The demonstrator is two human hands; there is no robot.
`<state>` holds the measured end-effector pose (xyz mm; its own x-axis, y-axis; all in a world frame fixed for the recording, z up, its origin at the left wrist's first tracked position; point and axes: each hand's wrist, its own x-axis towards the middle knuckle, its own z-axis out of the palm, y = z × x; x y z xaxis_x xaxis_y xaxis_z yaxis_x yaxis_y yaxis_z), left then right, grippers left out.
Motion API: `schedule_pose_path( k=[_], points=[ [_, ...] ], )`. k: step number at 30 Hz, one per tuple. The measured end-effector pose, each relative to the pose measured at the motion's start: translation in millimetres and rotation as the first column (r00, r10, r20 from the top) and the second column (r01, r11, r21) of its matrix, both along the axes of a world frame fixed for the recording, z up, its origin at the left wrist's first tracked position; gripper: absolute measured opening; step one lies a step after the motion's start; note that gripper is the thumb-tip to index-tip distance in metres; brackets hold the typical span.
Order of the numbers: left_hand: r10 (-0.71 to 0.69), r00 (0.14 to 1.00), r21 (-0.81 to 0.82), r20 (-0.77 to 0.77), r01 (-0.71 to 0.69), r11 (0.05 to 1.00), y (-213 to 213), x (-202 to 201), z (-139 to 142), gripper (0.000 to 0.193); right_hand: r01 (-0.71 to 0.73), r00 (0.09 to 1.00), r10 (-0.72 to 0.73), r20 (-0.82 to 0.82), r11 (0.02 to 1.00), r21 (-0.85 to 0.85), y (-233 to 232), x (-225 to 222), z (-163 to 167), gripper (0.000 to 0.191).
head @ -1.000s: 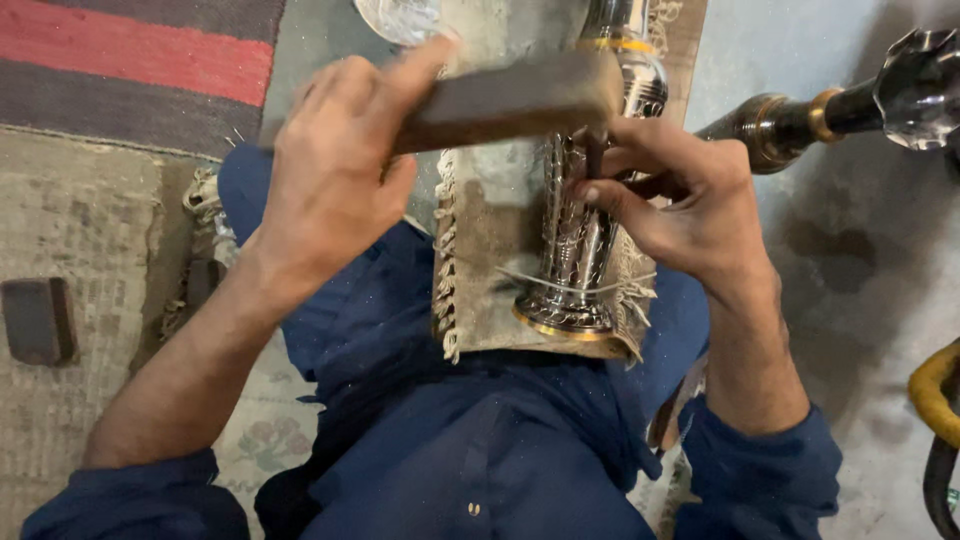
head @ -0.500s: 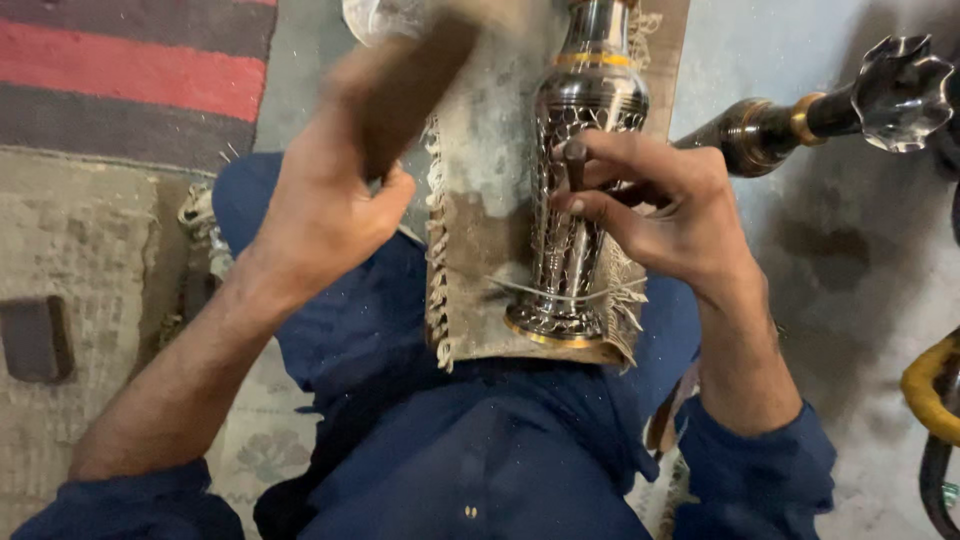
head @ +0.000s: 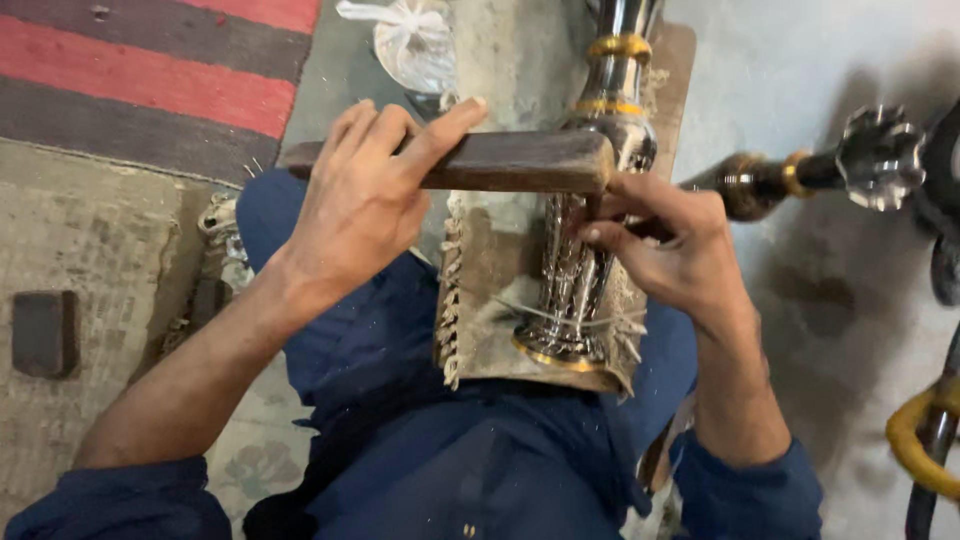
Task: The person sits on the floor with a brass vase resting on a cloth pad and chisels a decorative pattern into its surface, striking a chisel with a wooden mallet while rotating the vase. They briefly retie a string around the vase before resuming chiseling.
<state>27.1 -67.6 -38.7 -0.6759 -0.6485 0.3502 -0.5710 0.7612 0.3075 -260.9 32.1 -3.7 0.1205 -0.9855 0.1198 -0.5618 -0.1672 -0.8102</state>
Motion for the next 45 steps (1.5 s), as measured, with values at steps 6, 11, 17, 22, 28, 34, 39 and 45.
schedule_pose_path(
  k=[6,11,17,22,28,34,39,45],
  points=[
    [0.019,0.998,-0.075,-0.065,-0.023,0.997,1,1,1,0.082,-0.010,1.000,0.011,0.025,0.999,-0.033,1,-2,-4,0.040],
    [-0.023,0.962,0.157,-0.273,0.068,0.985,4,-1,3,0.078,0.120,0.992,-0.121,-0.031,0.992,-0.030,4,3,-10,0.041],
    [0.003,0.871,0.325,-0.491,0.180,0.929,7,0,7,0.073,0.210,0.965,-0.208,0.158,0.978,0.006,7,17,-18,0.040],
    [0.181,0.767,0.497,-0.616,0.200,0.845,12,-3,4,0.073,0.137,0.984,-0.132,0.120,0.990,-0.033,7,19,-16,0.039],
    [0.031,0.965,0.113,-0.260,-0.002,0.994,5,4,-15,0.074,0.048,0.996,-0.050,-0.069,0.998,-0.030,-2,20,2,0.039],
    [0.056,0.960,0.046,-0.275,-0.045,0.998,12,13,-30,0.080,-0.011,0.996,0.013,-0.089,1.000,0.020,-7,15,12,0.039],
    [0.441,0.714,0.678,-0.544,0.064,0.733,20,3,-28,0.034,-0.039,0.995,0.043,-0.091,0.998,0.044,-6,9,13,0.040],
    [0.104,0.952,0.040,-0.288,-0.096,0.995,19,19,-30,0.071,0.038,0.930,-0.022,0.366,0.999,-0.037,-3,-14,-10,0.031]
  ],
)
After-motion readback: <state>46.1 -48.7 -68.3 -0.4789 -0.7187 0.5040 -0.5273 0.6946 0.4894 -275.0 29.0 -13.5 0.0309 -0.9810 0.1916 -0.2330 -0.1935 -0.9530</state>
